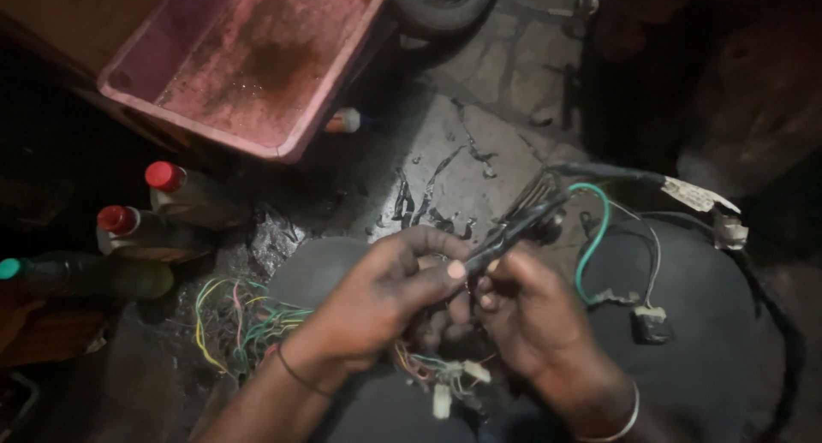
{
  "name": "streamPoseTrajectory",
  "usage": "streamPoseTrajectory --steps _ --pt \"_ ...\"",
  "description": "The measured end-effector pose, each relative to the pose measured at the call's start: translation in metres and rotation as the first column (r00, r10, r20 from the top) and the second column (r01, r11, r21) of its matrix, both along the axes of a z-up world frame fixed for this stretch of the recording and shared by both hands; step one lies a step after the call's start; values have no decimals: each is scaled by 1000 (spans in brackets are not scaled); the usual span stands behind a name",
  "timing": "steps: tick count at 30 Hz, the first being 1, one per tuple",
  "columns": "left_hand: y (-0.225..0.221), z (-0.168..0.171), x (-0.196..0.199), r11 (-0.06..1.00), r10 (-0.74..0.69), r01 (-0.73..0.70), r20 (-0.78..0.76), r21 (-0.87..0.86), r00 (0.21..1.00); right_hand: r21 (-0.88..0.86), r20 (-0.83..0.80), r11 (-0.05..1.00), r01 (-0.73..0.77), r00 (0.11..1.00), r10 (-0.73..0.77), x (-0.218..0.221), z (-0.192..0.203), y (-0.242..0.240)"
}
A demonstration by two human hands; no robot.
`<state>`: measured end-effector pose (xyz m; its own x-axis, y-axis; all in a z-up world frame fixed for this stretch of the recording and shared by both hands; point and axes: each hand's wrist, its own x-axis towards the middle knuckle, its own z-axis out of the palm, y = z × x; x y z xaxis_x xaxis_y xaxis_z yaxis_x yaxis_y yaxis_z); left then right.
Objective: Repairing or inspecting the electrical wiring harness of a motorcycle.
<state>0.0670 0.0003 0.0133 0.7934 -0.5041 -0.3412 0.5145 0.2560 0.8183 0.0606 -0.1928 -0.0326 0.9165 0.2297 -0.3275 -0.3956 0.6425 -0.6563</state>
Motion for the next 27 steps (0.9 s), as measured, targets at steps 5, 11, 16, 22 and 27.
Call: streamPoseTrajectory --steps 5,11,16,22,27 --pt "1 -2 -4 998 -22 27 64 -64 998 -23 31 998 -58 998 59 -8 -15 -6" --pt "0 1 -4 995 -21 22 15 -93 1000 185 137 980 -71 990 45 -21 -3 -28" --pt "-2 3 -4 992 -54 54 3 -111 999 -9 116 992 -124 985 125 -21 25 -32" --pt "-7 6 -5 999 -45 45 -2 -7 999 -212 147 973 -92 981 125 -23 -2 -36" --pt "-4 2 -7 999 -53 53 26 4 998 -343 192 934 -101 966 175 -25 2 -32"
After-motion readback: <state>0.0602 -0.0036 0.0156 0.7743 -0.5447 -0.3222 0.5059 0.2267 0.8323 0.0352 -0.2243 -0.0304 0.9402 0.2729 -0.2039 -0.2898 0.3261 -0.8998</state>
